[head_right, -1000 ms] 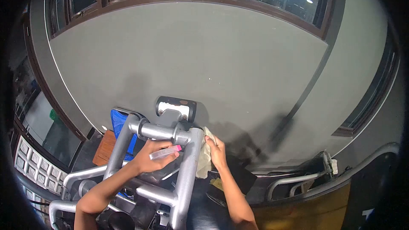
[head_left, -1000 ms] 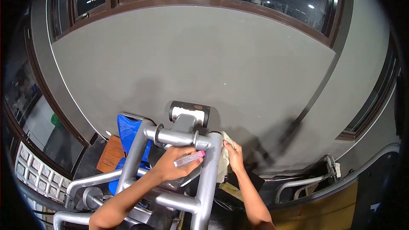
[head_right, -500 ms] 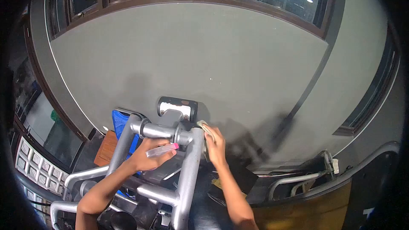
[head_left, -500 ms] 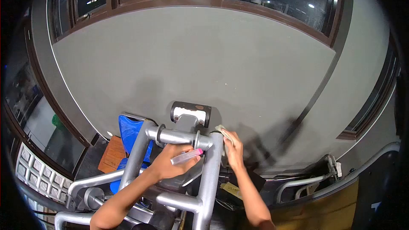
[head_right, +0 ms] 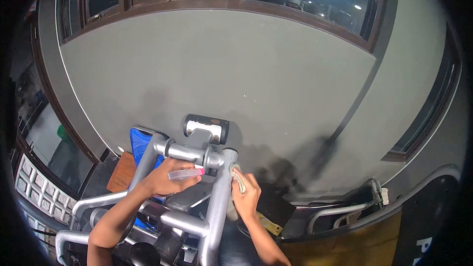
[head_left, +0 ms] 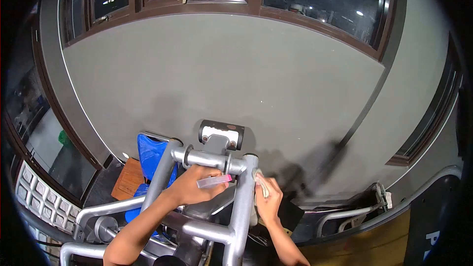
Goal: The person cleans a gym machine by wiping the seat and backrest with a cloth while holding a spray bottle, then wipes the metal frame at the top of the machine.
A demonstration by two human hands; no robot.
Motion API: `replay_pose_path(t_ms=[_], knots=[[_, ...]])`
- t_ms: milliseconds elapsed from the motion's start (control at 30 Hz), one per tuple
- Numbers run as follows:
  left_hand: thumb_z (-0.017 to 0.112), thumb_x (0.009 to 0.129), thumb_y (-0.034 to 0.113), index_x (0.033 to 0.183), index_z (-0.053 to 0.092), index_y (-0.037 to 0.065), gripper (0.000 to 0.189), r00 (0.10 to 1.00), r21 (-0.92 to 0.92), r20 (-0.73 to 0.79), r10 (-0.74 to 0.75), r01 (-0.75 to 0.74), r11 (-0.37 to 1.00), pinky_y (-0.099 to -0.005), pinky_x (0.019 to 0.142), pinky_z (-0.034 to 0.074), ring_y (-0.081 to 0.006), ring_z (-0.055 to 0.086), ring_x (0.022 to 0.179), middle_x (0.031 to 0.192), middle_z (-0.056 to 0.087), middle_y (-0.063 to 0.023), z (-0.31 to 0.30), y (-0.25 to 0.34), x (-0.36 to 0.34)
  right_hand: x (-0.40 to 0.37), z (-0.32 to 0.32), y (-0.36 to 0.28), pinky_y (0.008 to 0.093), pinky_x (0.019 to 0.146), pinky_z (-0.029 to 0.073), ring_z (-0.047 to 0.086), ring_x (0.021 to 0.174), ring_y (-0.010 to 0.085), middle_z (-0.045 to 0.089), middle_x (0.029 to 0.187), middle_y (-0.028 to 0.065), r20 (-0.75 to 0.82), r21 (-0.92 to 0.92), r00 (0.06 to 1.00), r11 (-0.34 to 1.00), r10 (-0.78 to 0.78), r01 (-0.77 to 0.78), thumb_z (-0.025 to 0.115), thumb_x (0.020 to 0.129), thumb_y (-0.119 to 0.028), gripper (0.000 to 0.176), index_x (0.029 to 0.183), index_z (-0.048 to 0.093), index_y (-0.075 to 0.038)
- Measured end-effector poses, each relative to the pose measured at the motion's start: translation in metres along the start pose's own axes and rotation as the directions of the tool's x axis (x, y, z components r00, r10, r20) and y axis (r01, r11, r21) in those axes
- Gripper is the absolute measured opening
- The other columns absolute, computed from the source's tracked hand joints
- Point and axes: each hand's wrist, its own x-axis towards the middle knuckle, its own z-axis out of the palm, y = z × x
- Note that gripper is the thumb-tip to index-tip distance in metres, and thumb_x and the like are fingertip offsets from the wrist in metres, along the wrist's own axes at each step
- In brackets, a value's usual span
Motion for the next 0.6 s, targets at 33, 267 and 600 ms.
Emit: replay_pose_path(t_ms=[33, 267, 600], knots=[[0.070, 0.083, 0.025, 0.089, 0.068, 0.002, 0.023, 0.999, 0.011, 0.006, 0.035, -0.035, 0.999, -0.0356, 0.067, 0.048, -0.0269, 0.063, 0.069, 0.077, 0.065, -0.0162, 0.000, -0.004, -0.001, 0.010, 0.004, 0.004, 0.0313, 0.070, 0.049, 0.062, 0.072, 0.0216, 0.063, 0.081, 0.0140, -0.034, 0.010, 0.999, 1.000, -0.019, 0.020, 0.063, 0.084, 0.002, 0.026, 0.108, 0.070, -0.002], [0.070, 0.083, 0.031, 0.096, 0.071, 0.006, 0.028, 0.987, 0.058, -0.048, 0.151, -0.148, 0.987, -0.0393, 0.080, 0.050, -0.0338, 0.064, 0.077, 0.086, 0.068, -0.0162, 0.007, -0.025, -0.009, 0.047, -0.005, 0.002, 0.0333, 0.074, 0.051, 0.066, 0.079, 0.0262, 0.064, 0.086, 0.0127, 0.159, 0.004, 0.987, 1.000, -0.018, 0.018, 0.065, 0.080, 0.000, 0.032, 0.111, 0.070, -0.008], [0.067, 0.083, 0.034, 0.094, 0.071, 0.008, 0.028, 0.979, 0.085, 0.201, 0.030, -0.048, 0.995, -0.0391, 0.078, 0.050, -0.0330, 0.065, 0.082, 0.087, 0.069, -0.0136, 0.000, -0.010, -0.006, 0.070, -0.034, -0.018, 0.0318, 0.066, 0.051, 0.063, 0.071, 0.0211, 0.064, 0.086, 0.0085, 0.607, -0.016, 0.777, 0.975, -0.166, 0.222, 0.070, 0.072, -0.006, 0.034, 0.104, 0.075, -0.014]])
